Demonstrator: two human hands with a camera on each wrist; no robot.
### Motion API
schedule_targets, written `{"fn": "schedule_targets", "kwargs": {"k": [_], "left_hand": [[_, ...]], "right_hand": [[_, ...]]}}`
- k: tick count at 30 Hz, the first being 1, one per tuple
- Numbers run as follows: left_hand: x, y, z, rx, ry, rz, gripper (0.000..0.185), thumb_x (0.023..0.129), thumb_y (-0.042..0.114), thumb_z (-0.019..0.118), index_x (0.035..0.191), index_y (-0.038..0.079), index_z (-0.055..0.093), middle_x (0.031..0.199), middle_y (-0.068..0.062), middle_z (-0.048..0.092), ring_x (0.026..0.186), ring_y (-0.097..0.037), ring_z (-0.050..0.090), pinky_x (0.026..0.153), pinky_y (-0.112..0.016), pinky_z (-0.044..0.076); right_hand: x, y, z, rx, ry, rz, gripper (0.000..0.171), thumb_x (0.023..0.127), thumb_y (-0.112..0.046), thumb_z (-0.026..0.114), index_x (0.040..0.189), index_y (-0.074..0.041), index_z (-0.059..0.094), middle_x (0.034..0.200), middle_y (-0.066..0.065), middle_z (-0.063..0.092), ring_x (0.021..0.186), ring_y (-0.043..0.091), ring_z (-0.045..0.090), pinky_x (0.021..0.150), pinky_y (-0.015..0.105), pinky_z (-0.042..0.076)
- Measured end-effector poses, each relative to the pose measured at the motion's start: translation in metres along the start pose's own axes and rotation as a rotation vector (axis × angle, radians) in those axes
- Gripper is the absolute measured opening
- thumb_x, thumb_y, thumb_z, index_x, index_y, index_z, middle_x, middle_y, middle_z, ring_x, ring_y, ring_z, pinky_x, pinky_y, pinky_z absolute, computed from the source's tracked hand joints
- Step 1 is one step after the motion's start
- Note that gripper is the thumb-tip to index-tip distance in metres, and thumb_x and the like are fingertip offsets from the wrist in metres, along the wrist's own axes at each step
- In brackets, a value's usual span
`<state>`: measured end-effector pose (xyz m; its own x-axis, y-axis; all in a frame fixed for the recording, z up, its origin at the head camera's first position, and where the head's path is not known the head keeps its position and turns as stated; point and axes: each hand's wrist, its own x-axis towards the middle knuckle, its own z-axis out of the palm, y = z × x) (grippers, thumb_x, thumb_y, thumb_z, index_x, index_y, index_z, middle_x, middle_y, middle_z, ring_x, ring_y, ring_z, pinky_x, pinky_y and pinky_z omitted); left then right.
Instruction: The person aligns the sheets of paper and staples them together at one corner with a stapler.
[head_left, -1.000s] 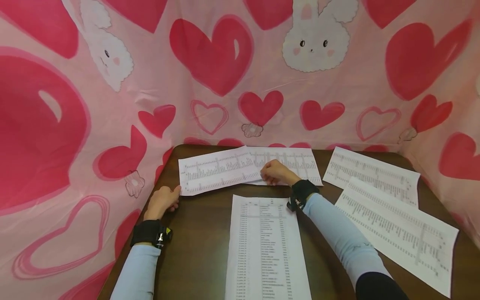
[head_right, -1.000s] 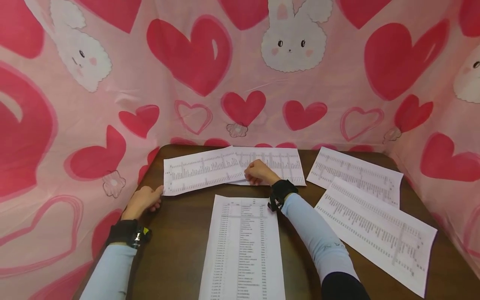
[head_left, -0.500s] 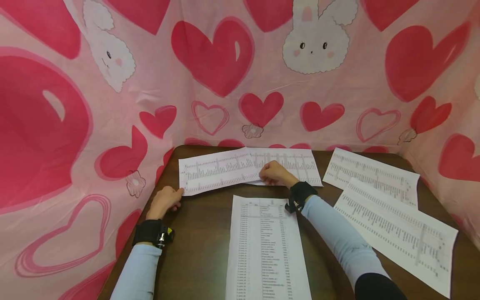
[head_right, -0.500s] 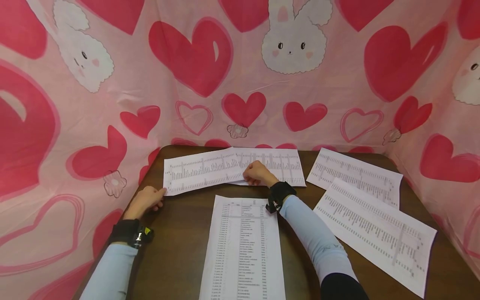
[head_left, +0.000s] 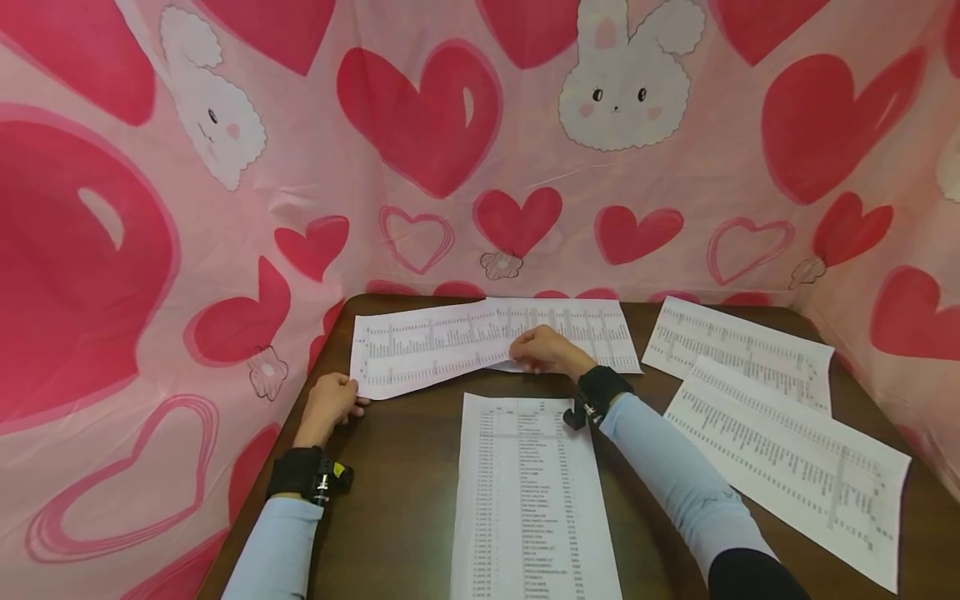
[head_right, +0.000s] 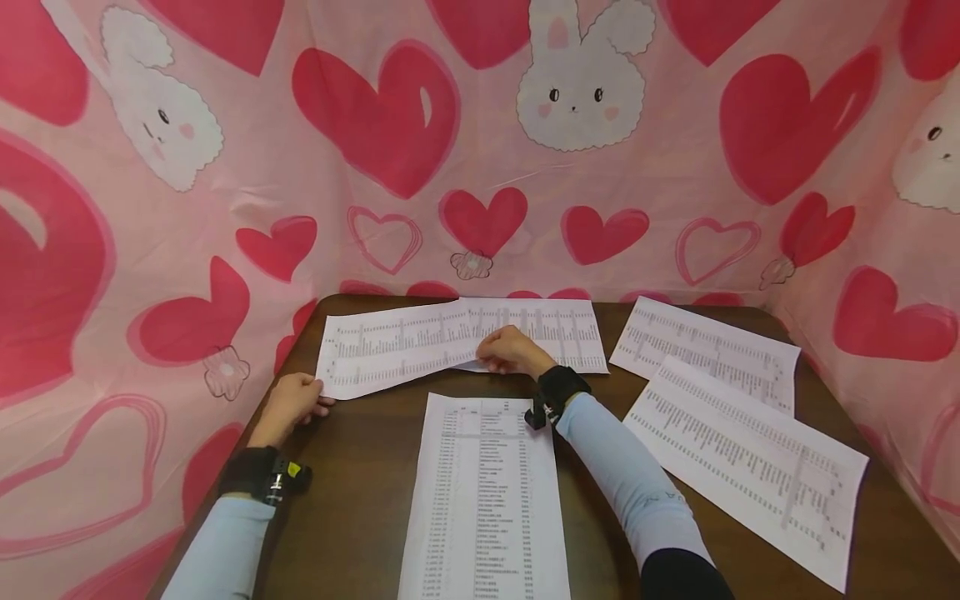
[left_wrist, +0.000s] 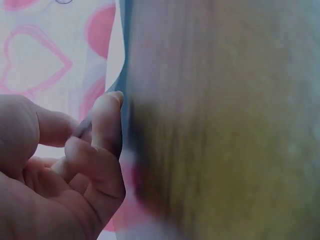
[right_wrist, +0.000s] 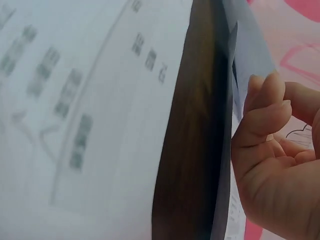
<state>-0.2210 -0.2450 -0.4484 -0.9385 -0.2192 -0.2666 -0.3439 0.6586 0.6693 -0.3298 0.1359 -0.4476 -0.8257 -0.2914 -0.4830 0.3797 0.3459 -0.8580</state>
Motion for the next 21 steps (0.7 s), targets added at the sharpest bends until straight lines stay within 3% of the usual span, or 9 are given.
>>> {"fn": "schedule_targets", "kwargs": {"k": [6,16,21], "left_hand": [[0.0065,-0.0007,0.0003,-0.128,0.010,-0.011,0.038,0.099,0.016,0.040,0.126,-0.007,0.055,0.084,-0.009,0.075,0.056,-0.011,0.063,0.051,-0.027,0.047],[0.0049,-0.0015,0.0022,-0.286,-0.017,-0.074,0.039,0.102,0.015,0.040,0.133,-0.008,0.046,0.094,-0.015,0.072,0.063,-0.009,0.064,0.056,-0.024,0.051],[0.0058,-0.0003,0.0025,-0.357,-0.027,-0.094,0.040,0.102,0.012,0.039,0.135,-0.009,0.044,0.090,-0.011,0.071,0.063,-0.008,0.062,0.056,-0.022,0.051]], "right_hand": [[-0.0026,-0.0009,0.0019,0.169,-0.047,-0.015,0.027,0.092,-0.010,0.065,0.114,0.005,0.062,0.072,0.004,0.063,0.050,0.009,0.048,0.045,0.022,0.038],[0.0014,0.0021,0.0038,0.225,-0.050,0.028,0.033,0.093,-0.011,0.064,0.120,0.007,0.061,0.068,0.002,0.067,0.045,0.007,0.052,0.044,0.020,0.041],[0.0024,0.0037,0.0035,0.237,-0.042,0.041,0.033,0.094,-0.014,0.064,0.120,0.007,0.061,0.068,0.003,0.068,0.045,0.007,0.052,0.043,0.020,0.040]]}}
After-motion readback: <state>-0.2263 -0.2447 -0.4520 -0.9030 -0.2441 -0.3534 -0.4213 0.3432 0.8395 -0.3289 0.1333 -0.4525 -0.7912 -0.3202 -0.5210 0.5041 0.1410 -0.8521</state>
